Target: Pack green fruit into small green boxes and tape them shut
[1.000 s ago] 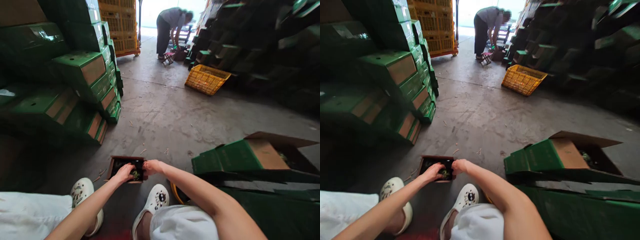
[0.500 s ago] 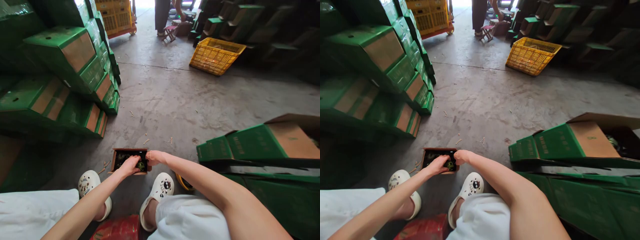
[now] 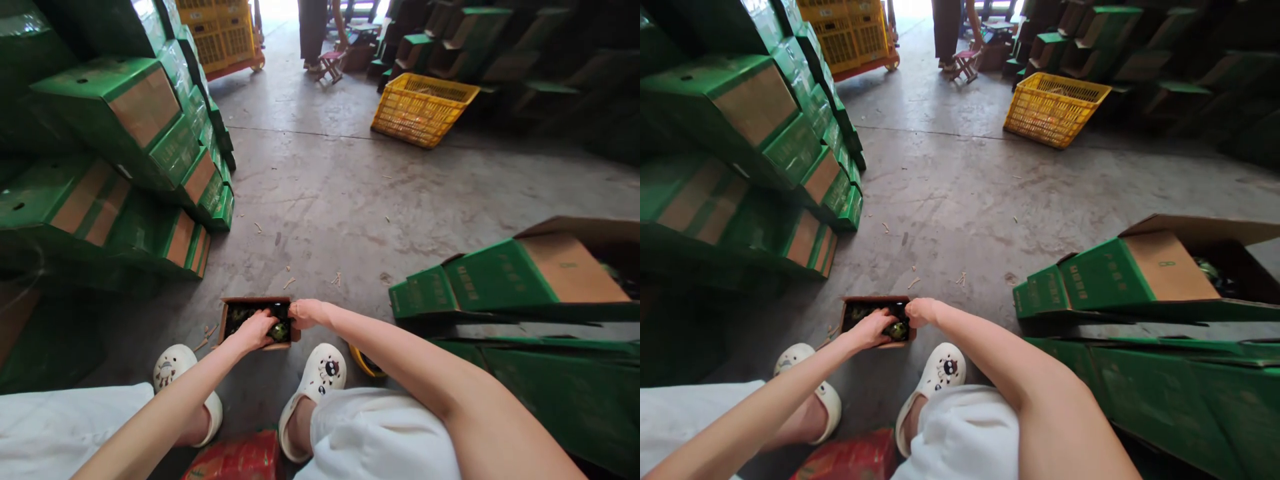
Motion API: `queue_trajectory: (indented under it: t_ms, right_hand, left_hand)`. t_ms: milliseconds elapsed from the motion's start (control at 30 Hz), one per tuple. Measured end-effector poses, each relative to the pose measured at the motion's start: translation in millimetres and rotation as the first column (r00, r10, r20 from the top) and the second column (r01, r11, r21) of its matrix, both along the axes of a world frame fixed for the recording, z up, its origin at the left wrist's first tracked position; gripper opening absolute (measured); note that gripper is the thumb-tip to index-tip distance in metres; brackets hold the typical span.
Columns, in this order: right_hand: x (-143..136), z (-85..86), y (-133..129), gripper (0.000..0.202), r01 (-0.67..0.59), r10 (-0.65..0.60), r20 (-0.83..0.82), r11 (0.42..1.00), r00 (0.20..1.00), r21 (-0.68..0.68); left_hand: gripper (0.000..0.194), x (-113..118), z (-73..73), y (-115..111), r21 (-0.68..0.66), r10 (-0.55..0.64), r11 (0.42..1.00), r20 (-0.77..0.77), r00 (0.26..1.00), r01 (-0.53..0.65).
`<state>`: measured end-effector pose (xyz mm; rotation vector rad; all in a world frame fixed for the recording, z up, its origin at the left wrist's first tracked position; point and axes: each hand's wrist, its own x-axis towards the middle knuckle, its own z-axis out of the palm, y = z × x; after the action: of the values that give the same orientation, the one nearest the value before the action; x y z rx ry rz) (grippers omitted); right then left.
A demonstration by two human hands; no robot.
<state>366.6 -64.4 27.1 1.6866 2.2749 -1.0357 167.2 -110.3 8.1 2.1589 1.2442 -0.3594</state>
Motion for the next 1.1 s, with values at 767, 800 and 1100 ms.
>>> queue_trajectory:
  t_ms: [767,800,1100]
  right_hand:
    - [36,54.9,33,0.017,0.124,-0.214,-0.143,0.873,0.966,-0.472]
    - [38,52.2,30,0.011,0.153,-0.224,-0.088,0.857,0.971,-0.493]
    - [13,29.7,-16,0.042,0.004,-0.005,-0.001,0.881,1.000,-0.472]
  left_hand:
    - [0.048,-123,6.5,-26,-0.179,0.871,0.300,0.452,0.192,-0.937]
    - [0.057,-126,1.6,-25,-0.257,0.901,0.277,0.405,0.157,-0.926]
    - [0.102,-104,-18.7,0,-0.592,0.959,0.229,0.275,0.073,-0.773]
